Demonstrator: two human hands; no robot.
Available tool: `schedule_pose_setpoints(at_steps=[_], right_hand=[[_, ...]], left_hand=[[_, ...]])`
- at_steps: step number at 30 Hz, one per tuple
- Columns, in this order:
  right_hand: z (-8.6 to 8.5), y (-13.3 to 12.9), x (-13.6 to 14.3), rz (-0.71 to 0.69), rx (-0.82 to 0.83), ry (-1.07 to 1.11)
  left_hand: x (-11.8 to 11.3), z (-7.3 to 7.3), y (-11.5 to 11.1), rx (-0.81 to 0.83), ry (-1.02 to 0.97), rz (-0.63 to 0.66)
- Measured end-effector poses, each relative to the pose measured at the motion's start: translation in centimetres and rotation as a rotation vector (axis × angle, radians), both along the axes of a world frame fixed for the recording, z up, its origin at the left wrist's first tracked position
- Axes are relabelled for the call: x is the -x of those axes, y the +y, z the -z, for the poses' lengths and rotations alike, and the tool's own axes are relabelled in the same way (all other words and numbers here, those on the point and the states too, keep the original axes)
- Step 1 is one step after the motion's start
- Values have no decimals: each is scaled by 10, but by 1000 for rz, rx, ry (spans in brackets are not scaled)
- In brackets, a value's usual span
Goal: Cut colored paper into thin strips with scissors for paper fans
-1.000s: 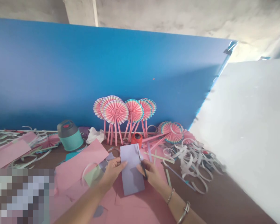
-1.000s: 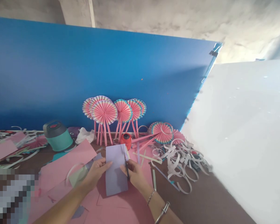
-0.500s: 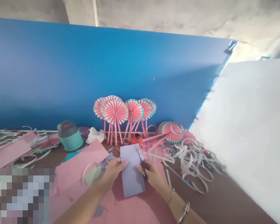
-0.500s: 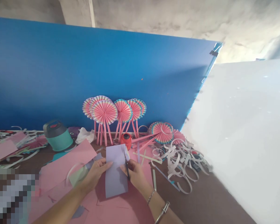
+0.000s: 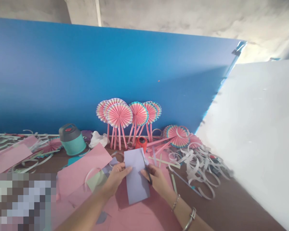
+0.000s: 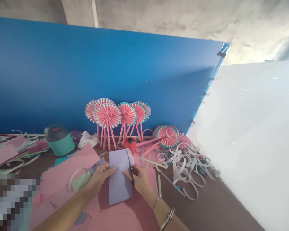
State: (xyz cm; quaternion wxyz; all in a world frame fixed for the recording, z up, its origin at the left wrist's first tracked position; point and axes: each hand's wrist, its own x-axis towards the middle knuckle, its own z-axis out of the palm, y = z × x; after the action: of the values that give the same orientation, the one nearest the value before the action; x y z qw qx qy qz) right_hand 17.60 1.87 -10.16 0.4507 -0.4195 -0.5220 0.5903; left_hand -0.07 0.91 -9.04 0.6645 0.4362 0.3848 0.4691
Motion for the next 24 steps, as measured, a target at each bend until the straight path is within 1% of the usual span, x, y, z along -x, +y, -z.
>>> schedule_pose_setpoints(at_steps=[5, 7, 9, 12, 14, 15, 16, 19, 20, 22, 24], right_hand=[[-3, -1, -1, 2, 56, 33], [-4, -1, -3, 15, 85, 32], [-6, -1, -4, 11, 100, 41], [-8, -2, -7, -31, 158, 40], [-6, -1, -7, -45, 210, 22], [-4, 0, -7, -40, 218, 19], [-1, 1, -7, -26, 210, 23], [7, 5, -7, 51, 143, 44], [8, 6, -7, 68, 123, 44], [8, 6, -7, 69, 100, 23], [5, 6, -8, 19, 101, -9]], left_hand=[[0, 1, 0, 25, -6, -14], [1, 1, 1, 34, -9, -42], [3, 1, 3, 28, -18, -106], [6, 2, 7, -13, -15, -263], [7, 3, 9, -47, 19, -350], [7, 3, 10, -59, 34, -364], [6, 3, 10, -68, 44, -351], [4, 6, 10, -76, 57, -255], [3, 7, 11, -76, 62, -245], [4, 8, 12, -80, 69, -284], [8, 8, 14, -84, 78, -369]])
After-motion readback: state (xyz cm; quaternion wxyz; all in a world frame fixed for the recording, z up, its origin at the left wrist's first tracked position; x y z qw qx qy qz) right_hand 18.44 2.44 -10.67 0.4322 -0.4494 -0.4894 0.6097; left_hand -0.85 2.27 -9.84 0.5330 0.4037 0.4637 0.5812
